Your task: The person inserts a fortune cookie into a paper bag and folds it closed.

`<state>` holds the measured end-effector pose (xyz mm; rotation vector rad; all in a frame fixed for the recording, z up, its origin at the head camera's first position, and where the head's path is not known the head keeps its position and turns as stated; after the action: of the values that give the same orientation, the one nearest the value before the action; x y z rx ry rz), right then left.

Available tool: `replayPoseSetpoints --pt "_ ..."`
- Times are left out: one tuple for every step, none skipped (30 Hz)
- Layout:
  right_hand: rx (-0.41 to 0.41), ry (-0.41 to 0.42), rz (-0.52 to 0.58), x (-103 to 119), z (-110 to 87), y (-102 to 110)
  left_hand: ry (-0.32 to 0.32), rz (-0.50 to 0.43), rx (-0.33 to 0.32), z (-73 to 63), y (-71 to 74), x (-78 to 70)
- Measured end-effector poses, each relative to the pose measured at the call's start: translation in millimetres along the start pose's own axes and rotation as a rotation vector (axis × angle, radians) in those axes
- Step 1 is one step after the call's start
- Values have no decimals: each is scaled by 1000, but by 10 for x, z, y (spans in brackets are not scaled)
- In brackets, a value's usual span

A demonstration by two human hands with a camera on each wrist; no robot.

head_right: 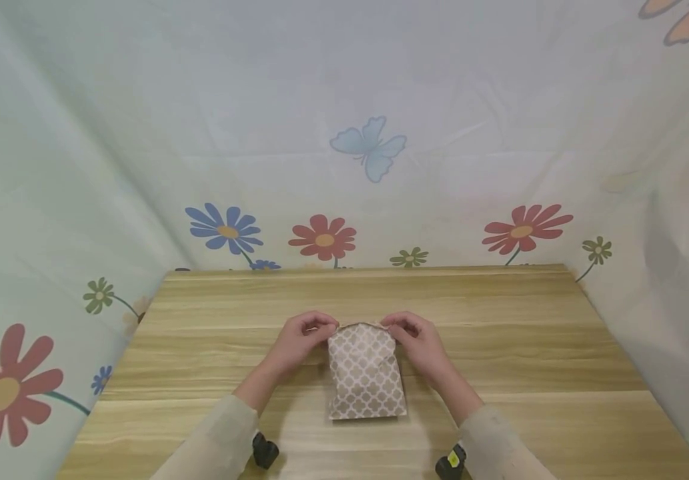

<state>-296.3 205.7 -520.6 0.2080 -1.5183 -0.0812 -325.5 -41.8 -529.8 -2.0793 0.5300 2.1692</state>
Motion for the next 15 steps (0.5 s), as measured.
replayPoseSetpoints --pt "1 -1 1 -3 -1 -1 0 9 2 -3 2 -3" --pt "2 -3 2 -6 -1 -1 2 8 7 -4 1 -3" --pt "3 -3 1 -7 -1 0 6 3 14 -4 -2 -2" --pt "4 -4 -1 -6 -2 1 13 -4 23 -6 -4 -1" --pt "5 -6 -4 -7 -4 2 20 -7 30 -9 -5 -4" --pt "5 -7 -4 -6 -6 2 26 -14 39 -11 -8 -10" --pt "6 -8 -5 -4 -8 4 33 -18 47 -12 -10 -15" --pt "7 -8 -6 -1 -9 5 42 -24 55 -15 -13 -20" --pt "9 -9 -9 0 -11 6 48 -25 61 -17 -13 -26" --pt "11 -10 -11 0 -12 7 51 -20 63 -19 -11 -35" --pt "12 -10 -15 0 -12 10 46 -19 68 -20 -11 -46" --pt "14 -11 -21 -2 -12 13 47 -21 73 -20 -12 -51" --pt "19 -12 -25 -4 -13 16 45 -21 77 -22 -13 -59" --pt "22 -15 -28 -7 -14 19 44 -20 82 -23 -14 -66" --pt "25 -17 -31 -10 -15 26 36 -16 88 -24 -15 -76"
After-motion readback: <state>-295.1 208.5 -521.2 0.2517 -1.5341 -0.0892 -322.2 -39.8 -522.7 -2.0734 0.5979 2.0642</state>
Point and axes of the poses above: each hand's wrist, its own z-axis towards the middle knuckle, its own y-axis out of the back of the hand, x = y × z, the point moved 8 cm from there along z, towards the middle knuckle, and after that the axes turned 1 degree about y, right-handed, at the moved point
